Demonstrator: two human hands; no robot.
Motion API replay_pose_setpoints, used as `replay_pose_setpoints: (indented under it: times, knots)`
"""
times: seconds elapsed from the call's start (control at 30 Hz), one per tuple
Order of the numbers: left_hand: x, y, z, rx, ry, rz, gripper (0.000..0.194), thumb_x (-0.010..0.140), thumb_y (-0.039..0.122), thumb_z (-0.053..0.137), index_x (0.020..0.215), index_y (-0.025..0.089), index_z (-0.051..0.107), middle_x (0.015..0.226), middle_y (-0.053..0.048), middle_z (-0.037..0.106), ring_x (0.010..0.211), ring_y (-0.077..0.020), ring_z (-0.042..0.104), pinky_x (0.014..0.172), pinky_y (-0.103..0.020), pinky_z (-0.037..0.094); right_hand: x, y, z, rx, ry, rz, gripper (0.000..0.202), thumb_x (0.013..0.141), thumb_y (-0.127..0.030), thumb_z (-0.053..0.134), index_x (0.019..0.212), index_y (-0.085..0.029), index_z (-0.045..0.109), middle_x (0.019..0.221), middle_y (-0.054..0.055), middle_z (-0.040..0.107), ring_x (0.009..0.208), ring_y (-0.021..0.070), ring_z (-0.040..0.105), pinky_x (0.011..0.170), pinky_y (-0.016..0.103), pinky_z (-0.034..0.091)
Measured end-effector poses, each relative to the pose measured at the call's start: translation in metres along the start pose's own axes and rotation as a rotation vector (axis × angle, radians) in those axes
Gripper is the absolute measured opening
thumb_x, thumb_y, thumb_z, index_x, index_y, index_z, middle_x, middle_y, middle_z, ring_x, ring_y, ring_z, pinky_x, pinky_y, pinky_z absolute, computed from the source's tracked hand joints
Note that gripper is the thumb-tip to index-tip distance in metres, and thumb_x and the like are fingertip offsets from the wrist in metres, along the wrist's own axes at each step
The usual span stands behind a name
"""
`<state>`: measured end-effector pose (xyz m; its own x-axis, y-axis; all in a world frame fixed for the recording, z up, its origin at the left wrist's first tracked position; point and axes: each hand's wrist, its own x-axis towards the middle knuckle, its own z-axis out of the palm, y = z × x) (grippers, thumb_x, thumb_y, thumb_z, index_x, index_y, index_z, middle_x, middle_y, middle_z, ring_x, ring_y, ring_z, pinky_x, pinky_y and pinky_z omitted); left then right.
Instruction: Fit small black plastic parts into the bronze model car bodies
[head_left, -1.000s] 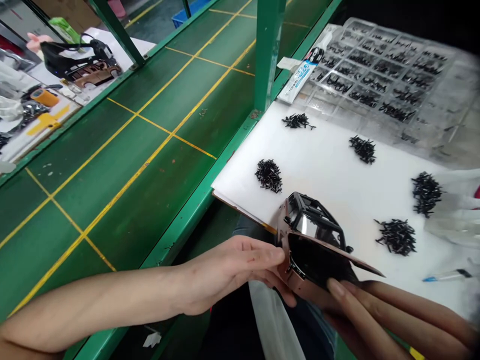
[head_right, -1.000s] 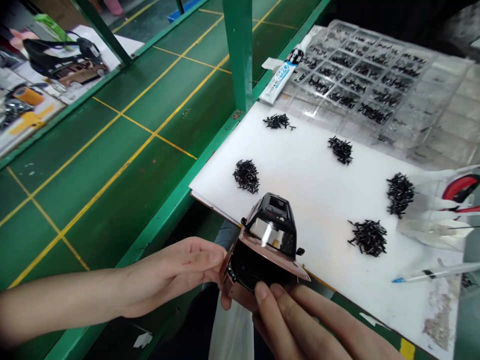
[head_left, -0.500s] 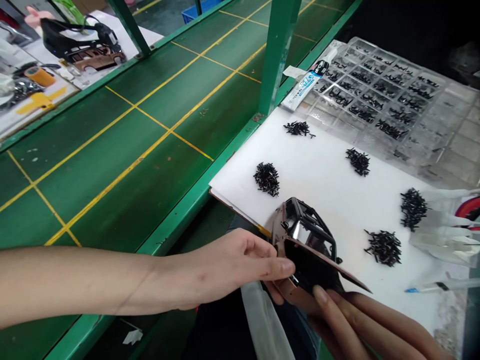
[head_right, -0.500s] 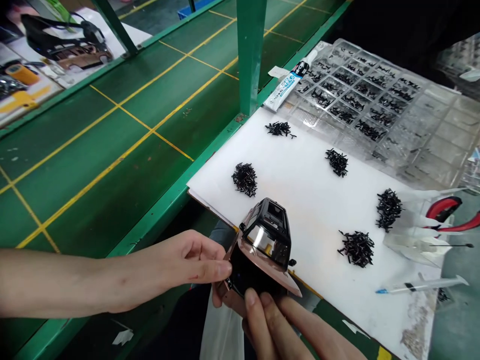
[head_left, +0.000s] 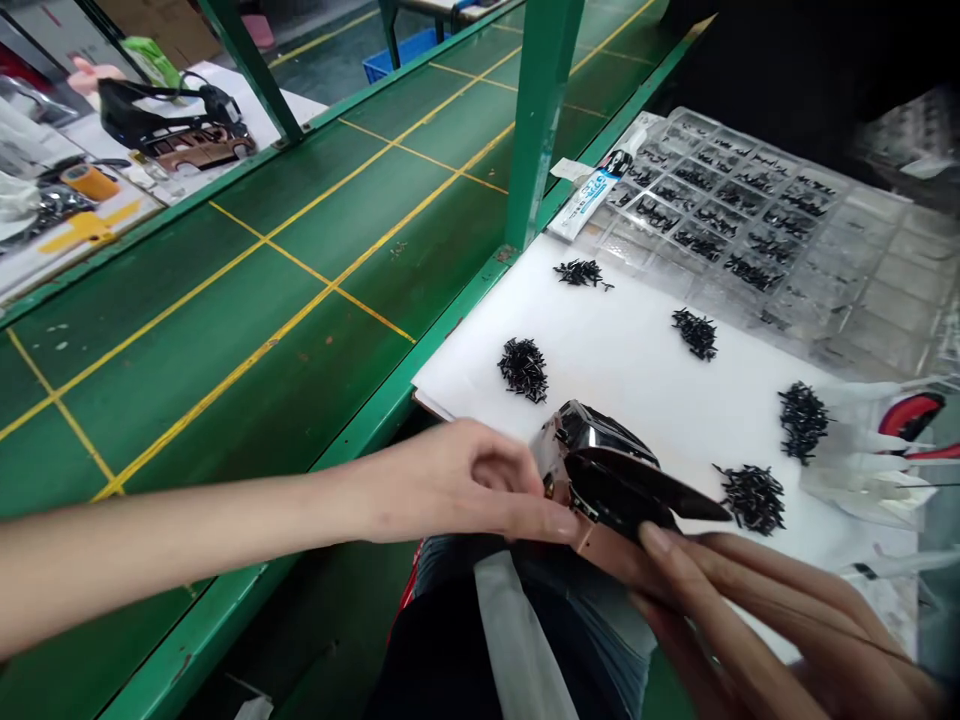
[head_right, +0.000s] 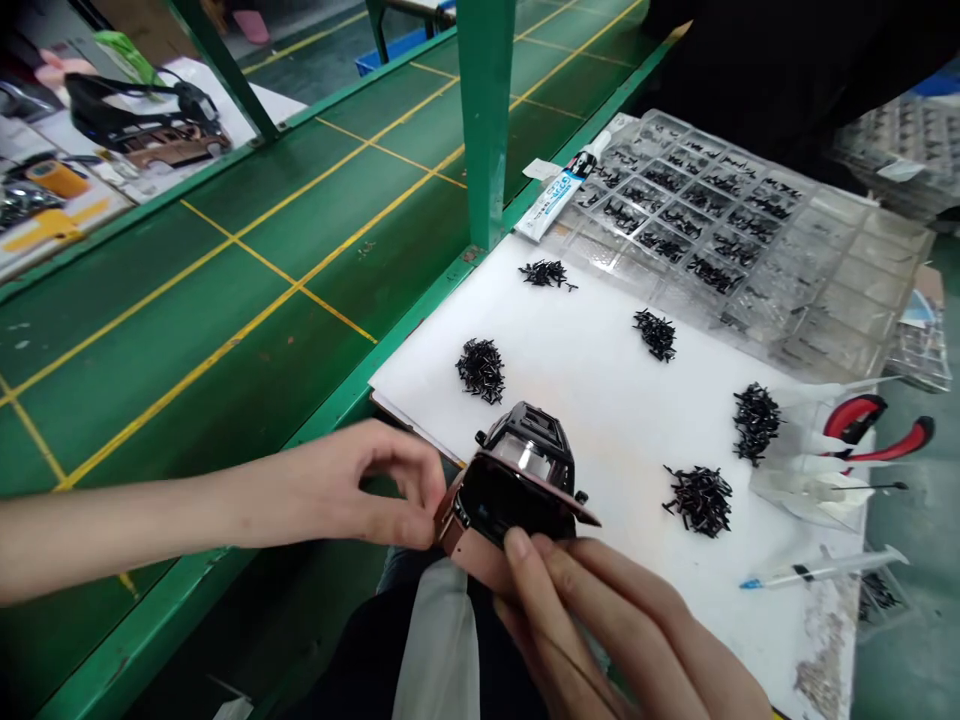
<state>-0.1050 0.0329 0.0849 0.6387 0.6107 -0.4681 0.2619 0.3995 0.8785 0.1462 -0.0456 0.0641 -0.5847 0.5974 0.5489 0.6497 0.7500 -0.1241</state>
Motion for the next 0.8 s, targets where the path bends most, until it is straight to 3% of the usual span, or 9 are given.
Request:
replay_pose_setpoints:
  times: [0.13,0.23,0.33,0.37,0.43,0.53,0.67,0.73,0.8]
  knots:
    - [0.007,-0.009,-0.003,0.557,0.333,0.682,0.032,0.082,0.033,0.081,0.107,0.017,0.069,0.098,-0.007,0.067,0.087,-0.0179,0.063,0.079,-0.025,0.050,0.020,0.008,-0.002,0.126,0.118,0.181,0.061,0.082,0.007,0.070,0.138,-0.014,0.059,0.103,0.008,0.069,0.095,0.0197,0.067,0.080,0.028,0.056]
    - [0.018,-0.017,0.002,0.739,0.399,0.917,0.022,0.094,0.016,0.063,0.116,0.015,0.068,0.106,-0.012,0.067,0.098,-0.0189,0.064,0.085,-0.025,0.050,0.021,0.013,0.009,0.186,0.226,0.201,0.057,0.084,0.002,0.069,0.137,-0.019,0.059,0.101,0.006,0.065,0.092,0.0198,0.065,0.079,0.031,0.057]
    - [0.029,-0.019,0.005,0.725,0.457,0.929,0.025,0.094,0.009,0.057,0.116,0.015,0.066,0.108,-0.011,0.067,0.098,-0.0179,0.065,0.085,-0.024,0.051,0.006,0.026,0.037,0.251,0.403,0.363,0.070,0.083,-0.029,0.079,0.146,-0.023,0.048,0.118,0.012,0.056,0.102,0.0275,0.063,0.085,0.043,0.059]
    - [0.031,-0.018,0.004,0.705,0.471,0.925,0.024,0.095,0.009,0.055,0.115,0.016,0.066,0.107,-0.010,0.067,0.097,-0.0173,0.065,0.084,-0.024,0.052,-0.001,0.031,0.049,0.267,0.383,0.416,0.081,0.082,-0.038,0.079,0.151,-0.021,0.039,0.126,0.016,0.053,0.110,0.0316,0.061,0.088,0.048,0.059]
    - [0.036,-0.012,0.002,0.682,0.493,0.903,0.022,0.097,0.010,0.051,0.112,0.016,0.066,0.102,-0.009,0.067,0.093,-0.0163,0.065,0.082,-0.024,0.052,-0.011,0.041,0.071,0.286,0.208,0.431,0.090,0.087,-0.043,0.070,0.157,-0.013,0.022,0.138,0.024,0.050,0.121,0.0366,0.058,0.090,0.051,0.059]
    - [0.038,0.002,-0.002,0.676,0.539,0.842,0.022,0.098,0.013,0.049,0.109,0.017,0.068,0.098,-0.007,0.068,0.090,-0.0164,0.065,0.081,-0.024,0.051,-0.013,0.052,0.087,0.288,0.087,0.361,0.071,0.094,-0.033,0.058,0.153,-0.011,0.025,0.131,0.023,0.061,0.110,0.0320,0.068,0.079,0.041,0.064]
    - [0.034,0.022,-0.010,0.598,0.577,0.642,0.019,0.095,0.020,0.058,0.108,0.016,0.072,0.093,-0.004,0.070,0.080,-0.0151,0.063,0.072,-0.023,0.048,0.002,0.056,0.059,0.400,0.059,0.381,0.047,0.093,-0.031,0.056,0.137,-0.015,0.047,0.105,0.012,0.072,0.084,0.0241,0.074,0.072,0.031,0.063]
    - [0.031,0.028,-0.012,0.514,0.509,0.497,0.023,0.094,0.029,0.065,0.111,0.017,0.073,0.095,-0.003,0.071,0.080,-0.0153,0.064,0.071,-0.023,0.047,0.009,0.051,0.039,0.642,-0.053,0.454,0.039,0.098,-0.036,0.048,0.132,-0.018,0.052,0.093,0.006,0.073,0.073,0.0198,0.073,0.067,0.025,0.062]
    - [0.027,0.030,-0.012,0.435,0.420,0.375,0.027,0.094,0.035,0.064,0.114,0.020,0.073,0.099,-0.002,0.072,0.083,-0.0159,0.064,0.070,-0.023,0.045,0.012,0.040,0.028,0.858,-0.103,0.580,0.039,0.105,-0.033,0.030,0.134,-0.019,0.052,0.081,0.002,0.071,0.054,0.0150,0.069,0.049,0.018,0.056]
